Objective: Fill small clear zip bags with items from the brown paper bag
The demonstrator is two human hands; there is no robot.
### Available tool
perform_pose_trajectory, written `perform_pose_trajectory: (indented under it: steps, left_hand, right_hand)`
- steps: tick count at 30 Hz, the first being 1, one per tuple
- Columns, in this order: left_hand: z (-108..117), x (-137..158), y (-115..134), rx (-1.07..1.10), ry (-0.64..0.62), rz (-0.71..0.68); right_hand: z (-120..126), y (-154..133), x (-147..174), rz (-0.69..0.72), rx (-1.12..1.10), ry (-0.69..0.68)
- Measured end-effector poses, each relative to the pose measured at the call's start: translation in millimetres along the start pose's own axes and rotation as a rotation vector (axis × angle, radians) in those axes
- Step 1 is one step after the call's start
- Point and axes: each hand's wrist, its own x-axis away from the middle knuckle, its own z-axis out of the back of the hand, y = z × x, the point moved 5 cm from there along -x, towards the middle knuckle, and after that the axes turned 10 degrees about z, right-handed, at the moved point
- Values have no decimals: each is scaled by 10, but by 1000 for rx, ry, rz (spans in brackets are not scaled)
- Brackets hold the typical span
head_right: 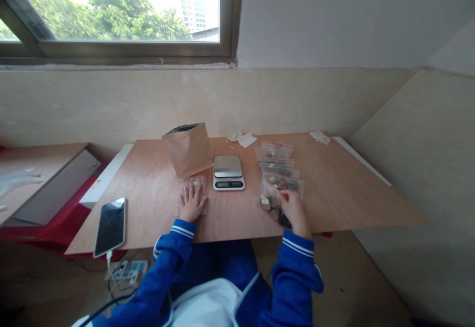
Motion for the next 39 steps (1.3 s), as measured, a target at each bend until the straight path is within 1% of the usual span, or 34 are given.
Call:
perform_pose_trajectory:
  steps: [2, 4, 5, 7, 8, 10, 11, 12, 14, 17, 20, 24, 26, 29, 34, 37, 39]
  left_hand:
    - [13, -34, 20, 137, -26, 7]
    - [93, -27, 91, 331, -29, -24]
    - [160, 1, 155, 442, -25, -68]
    - [328, 114, 340, 671, -44, -217]
    - [396, 193, 449, 765, -110, -290]
    - [477, 361, 655, 894, -313, -364]
    - [505, 442, 744, 934, -402, -389]
    - [540, 502, 801, 979, -432, -392]
    - [601, 548, 827, 1085, -383, -334]
    - [640, 521, 756, 1177, -269, -258]
    - [641, 473, 704, 1198, -259, -265]
    - [663, 453, 681, 1213, -246, -266]
    - [678, 459, 679, 1211, -245, -259]
    - [696, 467, 667, 1202, -257, -245]
    - [715, 461, 647, 1173, -268, -230]
    - [696, 427, 622, 1118, -270, -193]
    - [674, 388, 585, 1075, -269, -164]
  right_hand:
    - [28, -229, -34, 27, -196, -53]
    - [55, -565, -54, 58, -260, -30]
    - [40, -764, -57, 83, -277, -21]
    - [-50, -1183, -49, 139, -359, -11]
    - [-120, -1382, -36, 161, -412, -6]
    - [-286, -1721, 2, 179, -545, 9]
    - [-386, -1862, 28, 184, -604, -17]
    - [-483, -1977, 56, 180, -664, -47]
    - [-645, -2139, 110, 162, -783, -105]
    - [-771, -2244, 161, 157, -919, -139]
    - [-830, -2255, 181, 132, -1027, -174]
    - [-903, -2238, 215, -1, -1193, -276]
    - [-910, -2248, 232, -36, -1245, -309]
    - [-888, -2283, 244, -23, -1251, -330]
    - [-808, -2319, 237, 16, -1175, -262]
    - [-747, -2347, 245, 67, -1125, -225]
    - [-725, -2369, 257, 108, -1087, -228]
